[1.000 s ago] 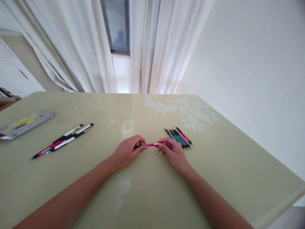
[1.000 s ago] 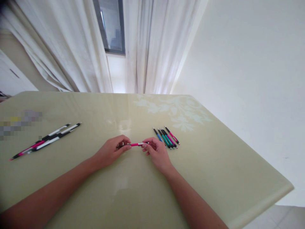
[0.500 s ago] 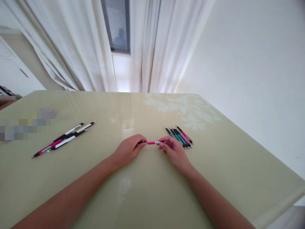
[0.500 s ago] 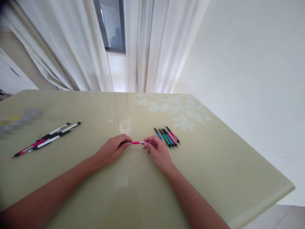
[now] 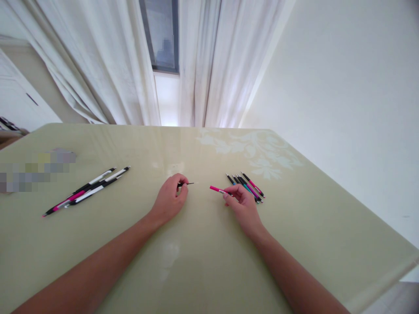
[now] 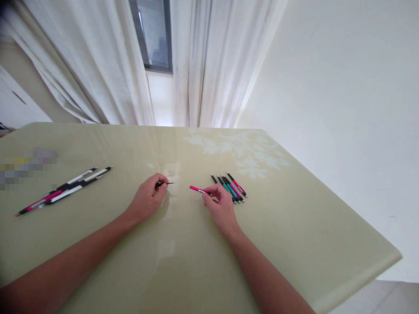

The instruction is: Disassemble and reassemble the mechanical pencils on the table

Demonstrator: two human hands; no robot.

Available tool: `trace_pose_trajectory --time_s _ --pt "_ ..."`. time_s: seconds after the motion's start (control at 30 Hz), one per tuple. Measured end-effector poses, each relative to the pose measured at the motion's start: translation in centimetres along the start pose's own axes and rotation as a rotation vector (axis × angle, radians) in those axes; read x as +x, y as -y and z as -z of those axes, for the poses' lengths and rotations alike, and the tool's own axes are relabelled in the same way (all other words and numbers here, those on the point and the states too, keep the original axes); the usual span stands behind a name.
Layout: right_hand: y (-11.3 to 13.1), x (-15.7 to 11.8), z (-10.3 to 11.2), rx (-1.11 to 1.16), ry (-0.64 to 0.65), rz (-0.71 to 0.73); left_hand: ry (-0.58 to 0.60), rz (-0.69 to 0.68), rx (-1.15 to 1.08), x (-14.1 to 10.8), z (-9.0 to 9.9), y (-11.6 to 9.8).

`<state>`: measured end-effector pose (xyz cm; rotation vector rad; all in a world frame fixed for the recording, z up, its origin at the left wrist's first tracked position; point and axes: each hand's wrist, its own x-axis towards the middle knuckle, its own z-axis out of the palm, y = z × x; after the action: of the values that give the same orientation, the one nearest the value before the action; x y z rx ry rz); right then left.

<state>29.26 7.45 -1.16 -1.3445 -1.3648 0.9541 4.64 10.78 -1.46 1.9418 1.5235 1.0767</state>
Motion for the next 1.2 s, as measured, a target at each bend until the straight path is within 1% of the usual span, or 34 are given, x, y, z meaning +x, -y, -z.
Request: trace_pose_trajectory --time_s 0.07,0.17,0.23,0.3,0.37,0.4,0.47,0.53,0.6,0.67,0.73,0.8,0.87,0.9,1.0,1.07,1.13,1.2 --pt "-0.1 0.0 0.0 -0.222 -0.022 0.075 0.046 -0.009 -0.078 0.0 0.1 -0.1" --pt "0.0 -0.3 -0.2 -0.544 -0.021 0.211 0.141 -0.072 -0.139 -0.2 0.2 -0.3" --pt "0.3 -0.7 -0.6 -0.622 0.003 0.289 0.199 -0.090 -0.139 -0.3 0.1 -0.4" --pt "0.7 -1.1 -1.0 -0.582 0.067 0.359 0.250 -0.119 -0.113 -0.5 0.0 -0.4" --pt "1.1 -1.5 -1.3 -0.511 0.141 0.410 0.298 -0.187 -0.081 -0.6 -0.1 -0.4" --pt "1.3 -1.6 -1.4 -0.493 0.162 0.424 0.318 -0.219 -0.074 -0.6 -0.2 -0.4" --pt "1.4 -1.5 -1.2 -0.491 0.155 0.429 0.326 -0.234 -0.089 -0.6 -0.2 -0.3" --pt "1.5 -1.3 -0.7 -0.503 0.109 0.415 0.267 -0.180 -0.116 -0.4 -0.2 -0.1" --pt "1.5 -1.0 -0.1 -0.513 0.053 0.403 0.155 -0.103 -0.140 -0.1 -0.2 0.1" --pt "1.5 -0.9 0.2 -0.545 0.029 0.402 0.066 -0.049 -0.157 0.2 -0.1 0.2" --pt "1.5 -1.2 -0.1 -0.624 0.041 0.408 0.041 -0.040 -0.169 0.3 0.0 0.3" --pt "1.4 -1.7 -0.8 -0.735 0.079 0.409 0.063 -0.088 -0.161 0.2 0.0 0.1" --pt "1.5 -2.1 -1.5 -0.788 0.116 0.405 0.103 -0.180 -0.147 -0.1 0.0 -0.1" --pt "1.5 -2.3 -1.8 -0.766 0.142 0.401 0.124 -0.239 -0.142 -0.3 0.0 -0.2" --pt "1.8 -2.7 -2.4 -0.572 0.225 0.370 0.198 -0.438 -0.134 -0.8 -0.1 -0.4" --pt "2.0 -2.7 -2.5 -0.470 0.265 0.343 0.245 -0.542 -0.121 -1.0 -0.1 -0.4" --pt "2.2 -2.8 -2.6 -0.433 0.277 0.324 0.282 -0.594 -0.110 -1.2 -0.2 -0.3" --pt "2.1 -2.8 -2.6 -0.417 0.284 0.305 0.294 -0.596 -0.113 -1.4 -0.2 -0.2"
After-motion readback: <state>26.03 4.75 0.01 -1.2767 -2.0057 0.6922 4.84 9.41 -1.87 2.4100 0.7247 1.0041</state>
